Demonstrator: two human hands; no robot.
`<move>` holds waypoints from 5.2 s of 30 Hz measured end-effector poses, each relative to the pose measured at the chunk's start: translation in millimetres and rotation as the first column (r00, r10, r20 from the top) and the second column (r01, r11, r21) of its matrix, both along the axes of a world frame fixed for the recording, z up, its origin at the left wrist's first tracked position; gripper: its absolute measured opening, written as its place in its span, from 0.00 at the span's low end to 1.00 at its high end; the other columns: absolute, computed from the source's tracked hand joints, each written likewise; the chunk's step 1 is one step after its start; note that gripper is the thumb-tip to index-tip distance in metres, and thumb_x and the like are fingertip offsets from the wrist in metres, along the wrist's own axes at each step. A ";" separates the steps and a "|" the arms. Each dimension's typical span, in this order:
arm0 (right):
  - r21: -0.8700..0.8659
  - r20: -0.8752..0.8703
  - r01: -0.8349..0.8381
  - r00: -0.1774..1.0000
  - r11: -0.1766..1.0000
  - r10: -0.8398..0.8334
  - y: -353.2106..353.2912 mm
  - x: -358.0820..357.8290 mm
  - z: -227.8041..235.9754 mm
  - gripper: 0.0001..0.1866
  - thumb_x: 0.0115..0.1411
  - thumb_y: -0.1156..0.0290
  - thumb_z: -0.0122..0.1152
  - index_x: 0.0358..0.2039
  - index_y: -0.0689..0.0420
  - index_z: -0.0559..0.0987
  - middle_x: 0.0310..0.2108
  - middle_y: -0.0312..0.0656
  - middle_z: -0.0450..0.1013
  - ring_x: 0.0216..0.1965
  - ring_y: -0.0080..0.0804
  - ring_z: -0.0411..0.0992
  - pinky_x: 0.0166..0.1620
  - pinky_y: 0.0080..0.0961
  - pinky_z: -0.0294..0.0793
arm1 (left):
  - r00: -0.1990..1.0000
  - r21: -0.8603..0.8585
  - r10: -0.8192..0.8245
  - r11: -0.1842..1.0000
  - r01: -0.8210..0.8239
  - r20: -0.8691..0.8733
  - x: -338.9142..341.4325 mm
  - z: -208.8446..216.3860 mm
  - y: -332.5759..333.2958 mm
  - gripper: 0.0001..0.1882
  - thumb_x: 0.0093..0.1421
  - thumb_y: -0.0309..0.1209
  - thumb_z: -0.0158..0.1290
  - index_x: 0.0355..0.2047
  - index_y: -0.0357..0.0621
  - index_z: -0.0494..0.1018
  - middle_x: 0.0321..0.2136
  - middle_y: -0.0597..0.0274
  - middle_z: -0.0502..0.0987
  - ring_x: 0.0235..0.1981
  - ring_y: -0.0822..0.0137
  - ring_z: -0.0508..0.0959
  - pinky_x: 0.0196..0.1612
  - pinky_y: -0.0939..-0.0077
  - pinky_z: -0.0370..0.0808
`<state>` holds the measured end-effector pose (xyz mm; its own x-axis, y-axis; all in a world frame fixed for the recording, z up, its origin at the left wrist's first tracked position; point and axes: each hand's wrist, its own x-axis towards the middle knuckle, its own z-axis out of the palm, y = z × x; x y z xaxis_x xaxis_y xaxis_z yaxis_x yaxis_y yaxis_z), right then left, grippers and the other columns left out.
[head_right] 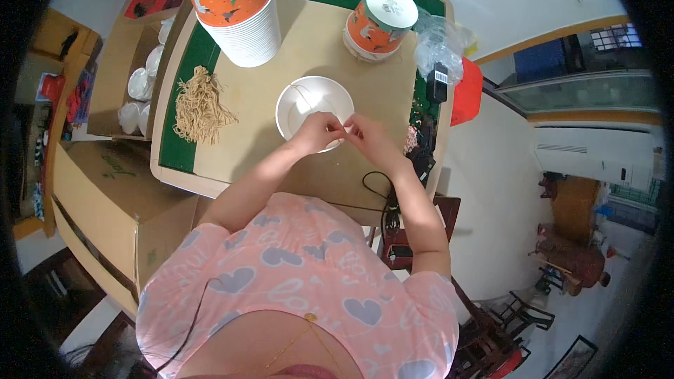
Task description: Poking holes in the rim of a white paper bowl using a needle and thread.
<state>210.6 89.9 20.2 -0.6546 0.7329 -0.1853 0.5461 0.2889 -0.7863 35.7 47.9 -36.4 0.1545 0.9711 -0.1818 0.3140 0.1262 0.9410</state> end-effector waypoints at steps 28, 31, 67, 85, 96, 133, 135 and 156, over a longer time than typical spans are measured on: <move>-0.316 -0.063 0.064 0.994 0.947 -0.089 14.5 55.6 -4.3 0.08 0.61 0.69 0.53 0.32 0.61 0.74 0.22 0.32 0.69 0.23 0.17 0.64 0.27 0.17 0.64 | 0.999 -0.035 -0.025 0.999 0.024 -0.023 -7.7 10.7 -10.4 0.07 0.50 0.28 0.59 0.30 0.39 0.76 0.26 0.60 0.77 0.27 0.70 0.75 0.34 0.76 0.72; -0.183 0.043 0.040 0.999 0.982 -0.032 5.5 45.8 5.7 0.07 0.61 0.70 0.53 0.33 0.61 0.74 0.22 0.33 0.69 0.23 0.17 0.64 0.27 0.18 0.63 | 0.998 0.242 0.043 0.969 -0.052 0.044 2.1 10.8 -11.2 0.12 0.50 0.29 0.59 0.35 0.39 0.74 0.28 0.62 0.77 0.30 0.71 0.76 0.38 0.77 0.72; 0.331 -0.001 0.004 1.000 0.944 -0.004 5.1 -4.7 -6.9 0.05 0.57 0.71 0.55 0.32 0.59 0.74 0.32 0.44 0.70 0.32 0.45 0.70 0.35 0.34 0.69 | 0.928 0.204 -0.003 0.975 0.085 -0.373 -8.7 -8.0 -14.5 0.06 0.46 0.22 0.54 0.28 0.40 0.75 0.33 0.52 0.74 0.38 0.51 0.74 0.43 0.64 0.72; 0.192 0.026 -0.024 0.999 0.981 0.019 -5.8 -8.8 -32.1 0.06 0.58 0.70 0.54 0.33 0.58 0.74 0.30 0.48 0.73 0.33 0.47 0.72 0.35 0.35 0.70 | 0.981 0.086 -0.022 0.996 0.039 -0.191 -4.4 -18.0 -4.0 0.12 0.50 0.30 0.57 0.34 0.38 0.73 0.33 0.49 0.75 0.37 0.52 0.75 0.42 0.62 0.72; 0.062 -0.016 0.149 0.989 0.987 -0.148 -11.4 -13.2 -39.1 0.07 0.62 0.68 0.51 0.33 0.58 0.71 0.25 0.45 0.75 0.28 0.43 0.75 0.31 0.32 0.71 | 0.999 0.026 0.044 0.999 -0.044 0.011 -10.3 13.6 -11.7 0.04 0.52 0.22 0.50 0.29 0.38 0.67 0.18 0.56 0.70 0.21 0.64 0.72 0.27 0.69 0.69; 0.111 0.011 0.348 0.936 0.931 -0.351 -34.9 -5.6 -32.5 0.07 0.60 0.68 0.54 0.33 0.57 0.74 0.25 0.43 0.74 0.23 0.36 0.71 0.28 0.30 0.69 | 0.957 0.428 -0.012 0.893 0.141 -0.289 3.3 0.5 -19.9 0.07 0.53 0.29 0.53 0.33 0.43 0.74 0.26 0.60 0.73 0.22 0.63 0.75 0.23 0.70 0.71; 0.164 -0.036 0.369 0.929 0.915 -0.369 -42.1 -6.8 -40.4 0.07 0.59 0.68 0.55 0.33 0.58 0.75 0.23 0.42 0.73 0.21 0.34 0.70 0.26 0.28 0.68 | 0.998 0.088 -0.032 0.995 0.036 -0.051 1.9 -1.2 -14.5 0.08 0.55 0.31 0.52 0.33 0.41 0.74 0.26 0.61 0.74 0.22 0.67 0.74 0.23 0.73 0.70; -0.095 -0.440 0.639 0.661 0.763 -0.608 -84.8 -33.4 -53.9 0.07 0.57 0.76 0.57 0.37 0.60 0.78 0.34 0.36 0.74 0.22 0.17 0.67 0.26 0.14 0.68 | 0.884 -0.658 0.320 0.753 -0.018 0.342 -9.1 27.3 -6.1 0.12 0.57 0.34 0.55 0.30 0.35 0.74 0.21 0.66 0.72 0.18 0.79 0.71 0.17 0.87 0.67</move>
